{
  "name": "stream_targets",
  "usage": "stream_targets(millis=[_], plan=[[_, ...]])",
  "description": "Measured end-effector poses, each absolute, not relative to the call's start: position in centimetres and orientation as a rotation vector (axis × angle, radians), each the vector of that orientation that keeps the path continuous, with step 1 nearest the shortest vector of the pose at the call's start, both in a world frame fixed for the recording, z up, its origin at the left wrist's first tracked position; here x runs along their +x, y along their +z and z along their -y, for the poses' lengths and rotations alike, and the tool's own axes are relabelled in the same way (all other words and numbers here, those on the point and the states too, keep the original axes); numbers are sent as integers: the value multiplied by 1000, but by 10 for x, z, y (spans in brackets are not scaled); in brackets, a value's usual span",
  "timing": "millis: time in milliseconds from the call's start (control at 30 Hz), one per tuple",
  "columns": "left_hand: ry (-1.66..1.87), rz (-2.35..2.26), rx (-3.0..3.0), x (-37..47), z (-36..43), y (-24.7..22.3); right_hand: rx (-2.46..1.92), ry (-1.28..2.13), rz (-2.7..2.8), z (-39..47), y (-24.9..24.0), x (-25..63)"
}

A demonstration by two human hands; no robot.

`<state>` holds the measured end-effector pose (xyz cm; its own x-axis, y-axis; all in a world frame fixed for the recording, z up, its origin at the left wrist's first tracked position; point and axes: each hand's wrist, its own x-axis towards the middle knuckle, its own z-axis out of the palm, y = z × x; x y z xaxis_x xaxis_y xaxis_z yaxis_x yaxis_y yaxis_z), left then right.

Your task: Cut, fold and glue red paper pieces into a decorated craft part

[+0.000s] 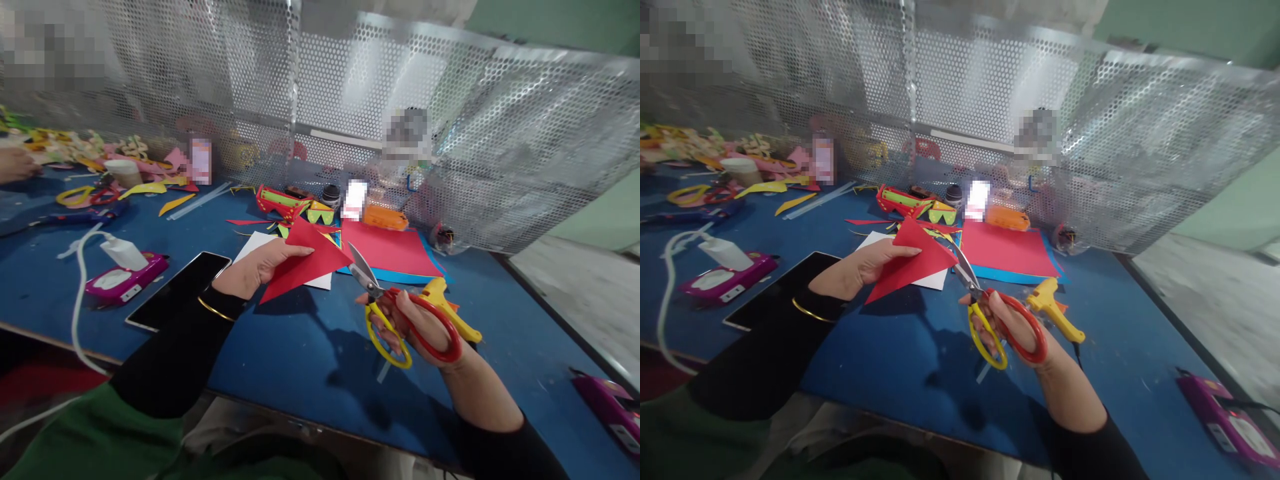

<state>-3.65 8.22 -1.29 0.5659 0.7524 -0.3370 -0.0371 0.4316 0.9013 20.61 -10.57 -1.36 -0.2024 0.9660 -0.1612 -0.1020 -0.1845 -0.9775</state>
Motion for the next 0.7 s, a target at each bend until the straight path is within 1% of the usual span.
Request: stream_targets(millis=[700], plan=[[546, -854, 1015, -36, -81, -11, -1149, 1475, 1274, 107, -19, 211]])
